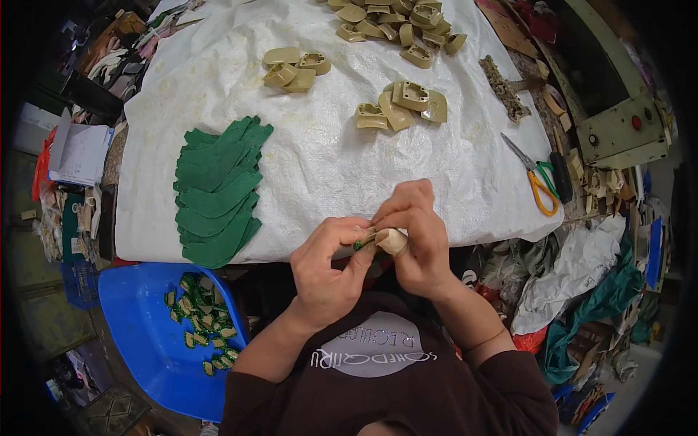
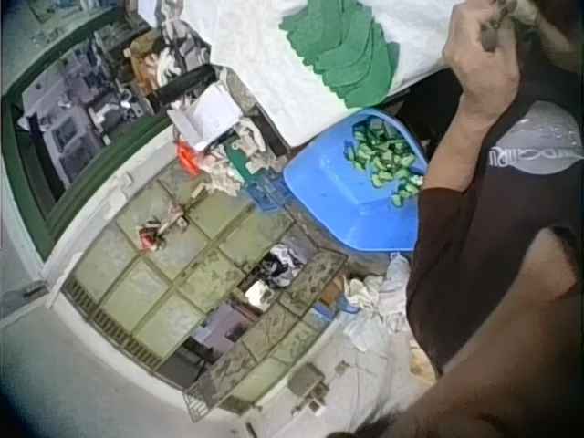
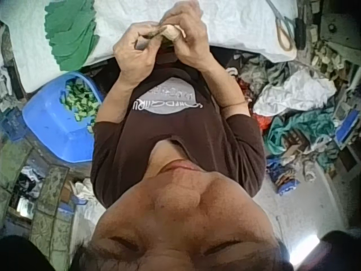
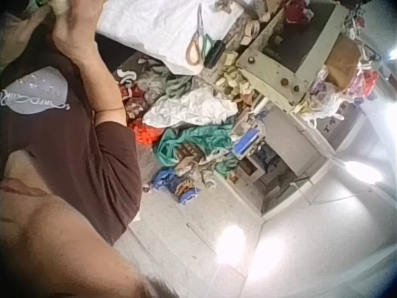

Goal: The person repeatedly picks up beige plastic shoe-like parts and green foam pieces from a table. They wrap the foam around the plastic parts by hand and place the finished units into a blue bin. A second person is visible working at the same table in the background.

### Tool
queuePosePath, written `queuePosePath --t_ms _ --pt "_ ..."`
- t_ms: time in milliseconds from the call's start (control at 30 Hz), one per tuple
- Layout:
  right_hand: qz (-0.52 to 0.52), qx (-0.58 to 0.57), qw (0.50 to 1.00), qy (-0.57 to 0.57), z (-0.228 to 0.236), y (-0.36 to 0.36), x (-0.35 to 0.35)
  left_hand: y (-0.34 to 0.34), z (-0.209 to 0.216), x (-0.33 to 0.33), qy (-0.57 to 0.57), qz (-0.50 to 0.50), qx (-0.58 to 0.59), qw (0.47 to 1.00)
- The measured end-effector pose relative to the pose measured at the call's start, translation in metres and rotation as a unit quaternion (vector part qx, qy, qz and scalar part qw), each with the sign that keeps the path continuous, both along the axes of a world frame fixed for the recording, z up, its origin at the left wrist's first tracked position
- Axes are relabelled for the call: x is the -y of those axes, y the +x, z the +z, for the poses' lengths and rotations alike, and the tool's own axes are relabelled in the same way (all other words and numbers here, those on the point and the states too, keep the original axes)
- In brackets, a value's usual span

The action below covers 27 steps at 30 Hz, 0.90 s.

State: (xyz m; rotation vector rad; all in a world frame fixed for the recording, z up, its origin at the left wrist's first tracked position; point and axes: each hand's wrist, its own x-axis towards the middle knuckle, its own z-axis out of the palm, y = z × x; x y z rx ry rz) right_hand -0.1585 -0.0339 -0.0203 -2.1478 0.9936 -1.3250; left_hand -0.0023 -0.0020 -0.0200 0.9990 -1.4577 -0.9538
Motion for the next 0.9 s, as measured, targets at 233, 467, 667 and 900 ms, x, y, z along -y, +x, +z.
queuePosePath --t_ms 233,467,667,900 --pt "0.164 0.283 0.913 0.244 -0.004 -0.008 -0.005 0.005 0.004 0.006 -0.101 0.061 0.089 0.989" --pt "0.189 0.207 0.875 0.395 0.014 -0.021 0.011 0.013 -0.007 0.005 -0.249 0.034 0.139 0.958" --pt "0.118 0.131 0.977 0.117 0.000 -0.024 0.008 0.019 -0.005 0.009 -0.043 -0.048 0.005 0.998" --pt "0.135 0.135 0.971 0.141 -0.006 -0.004 -0.005 -0.001 0.002 0.000 0.237 -0.141 -0.179 0.944"
